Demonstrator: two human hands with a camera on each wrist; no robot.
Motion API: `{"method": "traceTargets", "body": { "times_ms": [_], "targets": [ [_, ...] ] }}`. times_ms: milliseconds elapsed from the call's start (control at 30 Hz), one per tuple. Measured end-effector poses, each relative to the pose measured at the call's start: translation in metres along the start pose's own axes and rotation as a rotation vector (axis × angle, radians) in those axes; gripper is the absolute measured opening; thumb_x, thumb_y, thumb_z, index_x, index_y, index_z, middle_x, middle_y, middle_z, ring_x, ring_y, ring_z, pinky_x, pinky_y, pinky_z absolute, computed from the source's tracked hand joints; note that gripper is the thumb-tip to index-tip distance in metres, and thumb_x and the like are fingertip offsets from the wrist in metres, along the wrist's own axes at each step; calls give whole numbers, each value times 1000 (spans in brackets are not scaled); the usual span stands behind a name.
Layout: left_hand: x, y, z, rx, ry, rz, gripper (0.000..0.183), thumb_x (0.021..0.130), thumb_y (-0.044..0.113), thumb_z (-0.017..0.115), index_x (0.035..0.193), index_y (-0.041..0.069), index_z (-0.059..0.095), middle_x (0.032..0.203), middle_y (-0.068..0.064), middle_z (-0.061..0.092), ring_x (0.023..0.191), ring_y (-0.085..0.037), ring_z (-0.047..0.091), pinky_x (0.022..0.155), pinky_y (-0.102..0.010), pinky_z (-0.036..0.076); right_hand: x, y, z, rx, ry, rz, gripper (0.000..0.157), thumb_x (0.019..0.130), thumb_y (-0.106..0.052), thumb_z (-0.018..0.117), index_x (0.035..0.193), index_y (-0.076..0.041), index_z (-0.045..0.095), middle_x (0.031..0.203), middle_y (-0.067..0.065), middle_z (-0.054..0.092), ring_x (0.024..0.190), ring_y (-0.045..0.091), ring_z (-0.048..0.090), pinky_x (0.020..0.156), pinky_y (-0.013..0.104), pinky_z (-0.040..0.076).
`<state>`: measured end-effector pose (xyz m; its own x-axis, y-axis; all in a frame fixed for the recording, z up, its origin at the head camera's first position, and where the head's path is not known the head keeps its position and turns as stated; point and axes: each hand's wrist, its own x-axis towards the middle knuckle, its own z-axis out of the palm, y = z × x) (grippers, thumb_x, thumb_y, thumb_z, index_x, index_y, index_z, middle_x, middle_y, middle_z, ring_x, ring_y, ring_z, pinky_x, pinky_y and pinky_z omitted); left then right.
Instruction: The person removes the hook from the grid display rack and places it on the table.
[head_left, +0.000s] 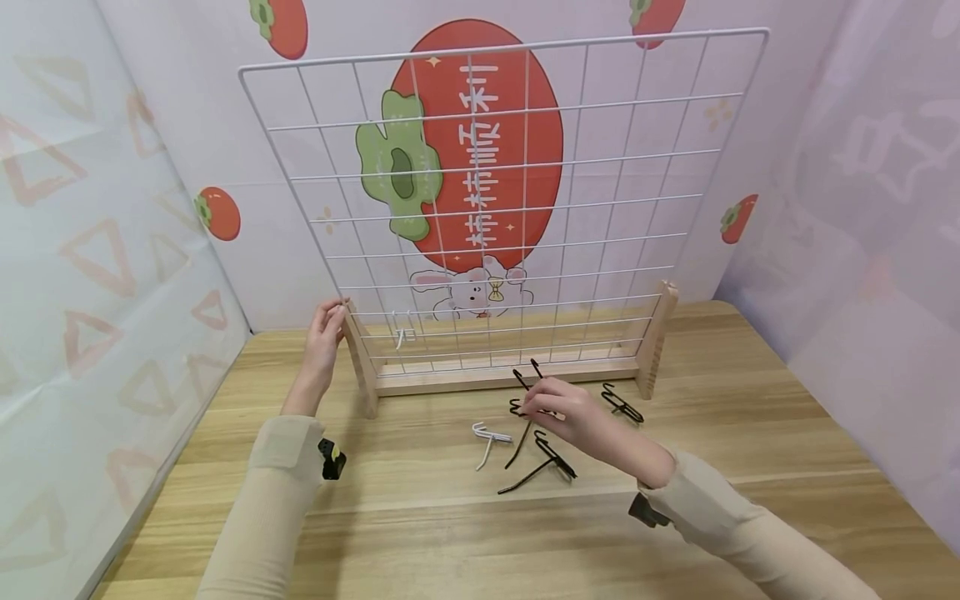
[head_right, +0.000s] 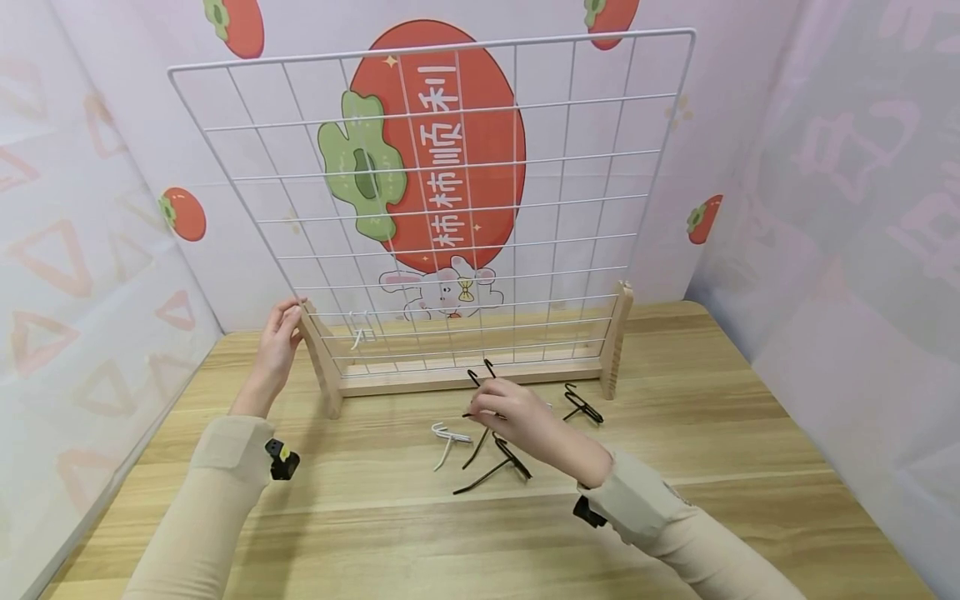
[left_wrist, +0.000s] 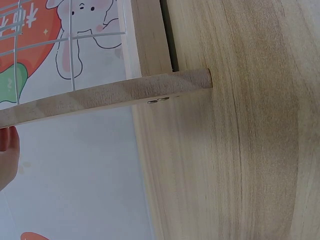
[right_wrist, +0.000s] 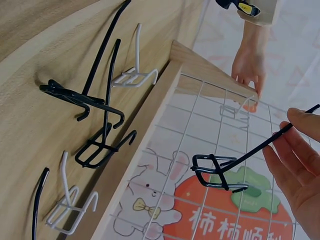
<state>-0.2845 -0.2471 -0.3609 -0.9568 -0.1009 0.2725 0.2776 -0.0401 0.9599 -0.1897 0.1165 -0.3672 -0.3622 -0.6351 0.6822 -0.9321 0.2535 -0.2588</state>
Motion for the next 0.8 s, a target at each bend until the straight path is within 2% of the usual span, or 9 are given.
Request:
{"method": "traceTargets", "body": {
  "times_ms": [100, 300, 467, 567, 700, 800],
  "targets": [
    [0, 0, 0, 1, 0, 1, 10, 95, 21, 39, 103, 23, 45, 102, 7, 46, 99, -8, 41, 96, -34, 25, -5, -1, -1, -6, -13, -11, 22, 67, 8, 70, 81, -7, 61, 85, 1, 57, 73, 9, 56, 65, 12, 45],
    [-1, 0, 0, 1, 8, 0, 9, 96, 20, 39, 102, 23, 45, 101, 8, 47, 99, -7, 41, 97, -36, 24, -17, -4, -2, -15, -39, -23, 2, 81, -6, 62, 79, -7, 61, 83, 0, 57, 73, 9, 57, 65, 11, 44],
    [-1, 0, 0, 7, 4, -4, 10, 96, 20, 38, 102, 23, 45, 103, 6, 45, 98, -7, 41, 98, -36, 24, -26, -6, -2, -83, -50, -35, 6, 77, -6, 66, 77, -9, 61, 82, -1, 57, 73, 8, 56, 66, 12, 44],
    [-1, 0, 0, 11, 2, -3, 10, 96, 20, 38, 102, 22, 45, 104, 6, 45, 99, -7, 41, 98, -36, 24, -32, -6, -3, -101, -48, -59, 4, 79, -8, 64, 78, -9, 61, 82, -2, 57, 72, 8, 55, 65, 12, 44],
    [-1, 0, 0, 20, 9, -3, 9, 96, 20, 38, 102, 23, 45, 104, 6, 46, 98, -7, 42, 97, -36, 25, -39, -6, -3, -86, -49, -81, 19, 90, -18, 50, 78, -9, 61, 83, -2, 56, 73, 9, 55, 65, 11, 44],
    [0, 1, 0, 23, 10, -7, 9, 96, 21, 38, 101, 24, 45, 105, 6, 46, 100, -9, 42, 98, -37, 24, -44, -7, -3, -94, -55, -81, 25, 92, -22, 44, 77, -10, 61, 83, -2, 56, 73, 9, 56, 65, 10, 44]
  ]
}}
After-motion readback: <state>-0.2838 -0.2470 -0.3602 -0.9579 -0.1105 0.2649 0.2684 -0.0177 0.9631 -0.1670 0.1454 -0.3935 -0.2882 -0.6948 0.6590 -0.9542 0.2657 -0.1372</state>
